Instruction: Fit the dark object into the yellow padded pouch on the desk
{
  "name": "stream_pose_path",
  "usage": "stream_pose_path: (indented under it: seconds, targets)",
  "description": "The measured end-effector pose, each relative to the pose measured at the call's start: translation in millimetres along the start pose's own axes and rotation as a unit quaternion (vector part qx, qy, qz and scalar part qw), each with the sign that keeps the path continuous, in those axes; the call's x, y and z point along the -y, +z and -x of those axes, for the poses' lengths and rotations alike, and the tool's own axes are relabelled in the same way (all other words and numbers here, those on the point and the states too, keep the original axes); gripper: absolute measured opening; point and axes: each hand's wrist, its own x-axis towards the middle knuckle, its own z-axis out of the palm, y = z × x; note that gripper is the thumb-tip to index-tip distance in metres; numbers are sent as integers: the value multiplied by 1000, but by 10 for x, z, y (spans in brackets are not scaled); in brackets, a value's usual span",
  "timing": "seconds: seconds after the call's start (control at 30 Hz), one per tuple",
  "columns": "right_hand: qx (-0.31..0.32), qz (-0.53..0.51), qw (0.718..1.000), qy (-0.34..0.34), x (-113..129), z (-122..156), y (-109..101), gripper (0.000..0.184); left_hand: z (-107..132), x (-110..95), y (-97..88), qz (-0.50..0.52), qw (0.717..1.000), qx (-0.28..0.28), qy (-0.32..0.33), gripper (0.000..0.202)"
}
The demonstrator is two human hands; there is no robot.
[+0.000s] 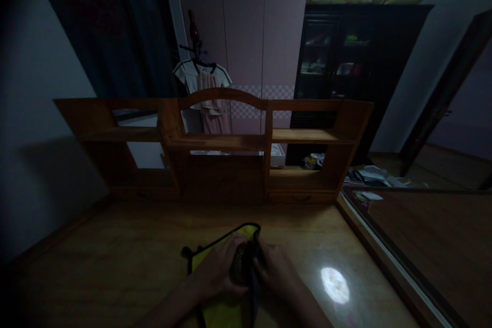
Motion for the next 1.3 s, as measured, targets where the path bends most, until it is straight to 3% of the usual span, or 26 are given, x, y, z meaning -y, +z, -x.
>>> stream_pose_path:
  seconds: [0.17,0.57,0.87,1.3]
  targets:
    - [-4,8,1000,8,14,-3,-49,17,23,18,-7,24,999,6,-36,97]
    - [10,-30,999,-20,146,14,-181,19,1,-10,-67,56,998,2,0,89]
    - [6,-24,1000,-1,116,34,-200,18,11,15,-66,54,998,9,-25,92]
    - [4,-53,999,11,111,22,-136,15,47,67,-10,-4,999,-4,47,96]
